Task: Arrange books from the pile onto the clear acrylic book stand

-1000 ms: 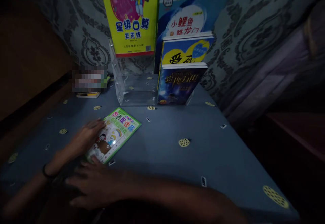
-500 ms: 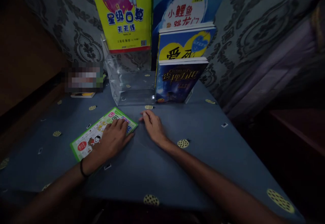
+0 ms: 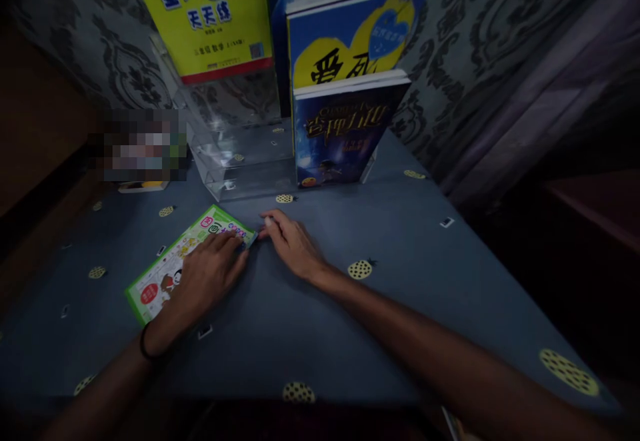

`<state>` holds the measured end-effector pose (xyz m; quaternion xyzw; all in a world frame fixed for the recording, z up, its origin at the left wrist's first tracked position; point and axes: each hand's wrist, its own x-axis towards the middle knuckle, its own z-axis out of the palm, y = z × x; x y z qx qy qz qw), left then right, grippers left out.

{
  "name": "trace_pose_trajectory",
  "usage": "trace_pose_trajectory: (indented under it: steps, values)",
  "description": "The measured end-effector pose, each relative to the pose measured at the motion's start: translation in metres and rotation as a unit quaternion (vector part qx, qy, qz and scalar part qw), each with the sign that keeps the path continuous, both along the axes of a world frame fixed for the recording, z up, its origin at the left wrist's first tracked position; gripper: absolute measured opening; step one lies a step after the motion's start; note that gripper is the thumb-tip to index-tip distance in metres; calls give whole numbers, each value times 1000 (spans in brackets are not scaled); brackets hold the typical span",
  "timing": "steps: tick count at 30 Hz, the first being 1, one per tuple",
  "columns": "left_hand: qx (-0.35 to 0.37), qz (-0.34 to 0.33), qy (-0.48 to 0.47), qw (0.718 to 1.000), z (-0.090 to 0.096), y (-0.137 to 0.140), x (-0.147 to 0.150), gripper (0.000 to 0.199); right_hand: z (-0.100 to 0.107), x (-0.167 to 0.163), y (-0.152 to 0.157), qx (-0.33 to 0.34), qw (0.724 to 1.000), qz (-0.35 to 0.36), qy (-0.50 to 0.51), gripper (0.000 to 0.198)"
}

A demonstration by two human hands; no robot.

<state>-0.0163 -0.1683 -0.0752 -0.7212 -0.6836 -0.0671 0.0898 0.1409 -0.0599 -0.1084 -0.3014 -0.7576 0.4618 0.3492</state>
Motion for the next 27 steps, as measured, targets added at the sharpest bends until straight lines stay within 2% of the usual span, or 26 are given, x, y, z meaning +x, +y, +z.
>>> trace_pose_trajectory:
  steps: [6, 13, 27]
  values:
    - [43, -27, -54, 997, -7, 1, -4, 21, 0, 1, -1, 11, 1000, -1, -6, 33]
    - [81, -48, -71, 993, -9, 2, -6, 20, -1, 2, 0, 11, 1000, -10, -9, 30]
    - [80, -47, -153, 984, -10, 4, -10, 14, 2, 2, -1, 19, 999, -25, -34, 27]
